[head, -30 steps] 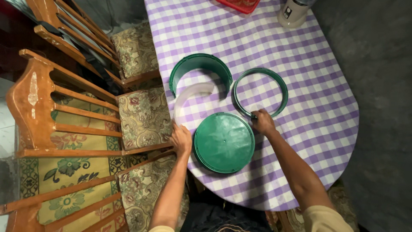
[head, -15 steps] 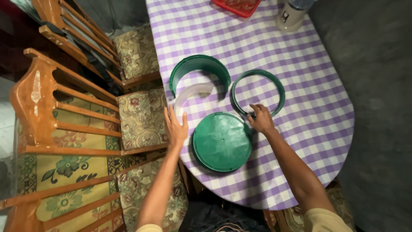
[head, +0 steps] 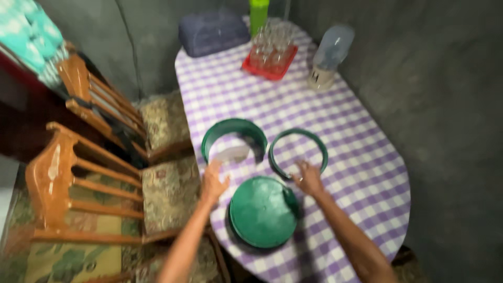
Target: The person assembles green plastic components on a table. They fit a curved green ring onto a green circular base, then place a flat green disc on top to form a container-like shape. The person repeats this process with additional identical parts.
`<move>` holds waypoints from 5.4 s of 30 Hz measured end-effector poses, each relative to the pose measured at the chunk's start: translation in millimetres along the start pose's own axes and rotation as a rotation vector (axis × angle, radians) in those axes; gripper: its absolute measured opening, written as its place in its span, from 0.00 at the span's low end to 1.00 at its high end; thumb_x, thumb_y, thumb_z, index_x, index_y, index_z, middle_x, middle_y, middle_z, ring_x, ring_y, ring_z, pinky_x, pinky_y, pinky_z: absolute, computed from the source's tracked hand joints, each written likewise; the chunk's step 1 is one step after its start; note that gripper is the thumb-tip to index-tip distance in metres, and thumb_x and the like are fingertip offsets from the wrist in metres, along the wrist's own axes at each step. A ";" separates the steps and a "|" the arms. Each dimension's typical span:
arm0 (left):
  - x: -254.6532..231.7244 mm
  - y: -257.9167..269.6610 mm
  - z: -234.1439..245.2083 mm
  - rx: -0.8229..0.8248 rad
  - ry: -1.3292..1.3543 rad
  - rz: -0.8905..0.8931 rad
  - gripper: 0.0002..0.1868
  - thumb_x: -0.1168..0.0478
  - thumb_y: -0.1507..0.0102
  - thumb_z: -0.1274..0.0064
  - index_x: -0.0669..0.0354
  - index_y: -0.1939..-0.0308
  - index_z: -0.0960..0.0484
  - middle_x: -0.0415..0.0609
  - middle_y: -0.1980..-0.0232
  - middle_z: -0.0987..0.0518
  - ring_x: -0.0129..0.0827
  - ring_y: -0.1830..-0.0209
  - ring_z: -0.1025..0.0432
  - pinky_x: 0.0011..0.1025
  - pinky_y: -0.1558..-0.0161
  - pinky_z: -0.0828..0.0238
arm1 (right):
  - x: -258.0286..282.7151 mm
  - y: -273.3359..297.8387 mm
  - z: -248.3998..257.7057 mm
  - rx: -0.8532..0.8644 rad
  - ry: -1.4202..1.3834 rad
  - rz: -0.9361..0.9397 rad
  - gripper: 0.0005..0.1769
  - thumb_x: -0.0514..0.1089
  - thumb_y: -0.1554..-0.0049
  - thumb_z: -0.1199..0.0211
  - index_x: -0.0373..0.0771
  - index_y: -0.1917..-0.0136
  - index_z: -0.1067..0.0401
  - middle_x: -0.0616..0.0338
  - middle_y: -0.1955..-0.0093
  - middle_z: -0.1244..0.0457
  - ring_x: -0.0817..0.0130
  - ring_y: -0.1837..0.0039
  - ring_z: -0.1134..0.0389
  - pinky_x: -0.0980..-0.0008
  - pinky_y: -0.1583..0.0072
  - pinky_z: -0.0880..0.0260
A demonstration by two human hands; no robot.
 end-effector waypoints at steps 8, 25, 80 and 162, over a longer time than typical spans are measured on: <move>-43.5 24.3 -38.5 0.246 0.003 0.122 0.32 0.58 0.46 0.36 0.62 0.38 0.25 0.64 0.35 0.29 0.57 0.33 0.35 0.47 0.34 0.38 | 45.5 16.2 6.3 0.143 -0.056 -0.189 0.36 0.63 0.45 0.35 0.46 0.29 0.35 0.43 0.28 0.43 0.45 0.27 0.44 0.44 0.28 0.46; -71.0 51.0 -8.7 -0.206 -0.302 0.470 0.41 0.58 0.46 0.39 0.62 0.30 0.35 0.63 0.34 0.28 0.56 0.35 0.34 0.54 0.37 0.43 | 16.2 46.3 -11.8 0.312 0.070 -0.254 0.32 0.42 0.48 0.39 0.45 0.30 0.36 0.47 0.31 0.41 0.47 0.29 0.40 0.35 0.28 0.51; -165.1 94.9 -17.5 0.140 1.096 0.748 0.33 0.75 0.36 0.47 0.65 0.27 0.36 0.56 0.47 0.21 0.37 0.53 0.21 0.34 0.55 0.18 | -79.2 70.5 76.3 0.088 -1.279 -0.614 0.25 0.38 0.43 0.33 0.33 0.33 0.31 0.58 0.48 0.31 0.70 0.48 0.28 0.67 0.50 0.25; -44.2 183.0 -63.1 0.188 0.026 0.822 0.36 0.52 0.41 0.35 0.62 0.34 0.28 0.68 0.38 0.27 0.61 0.37 0.32 0.50 0.37 0.35 | 22.7 141.3 -60.8 0.366 -0.534 -0.567 0.29 0.48 0.42 0.37 0.33 0.32 0.35 0.37 0.38 0.34 0.42 0.36 0.32 0.51 0.36 0.33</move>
Point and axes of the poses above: each hand's wrist, its own y-axis away from the middle knuckle, its own z-axis out of the back of the hand, x = y × z, the point moved 1 cm from there along -y, towards the middle knuckle
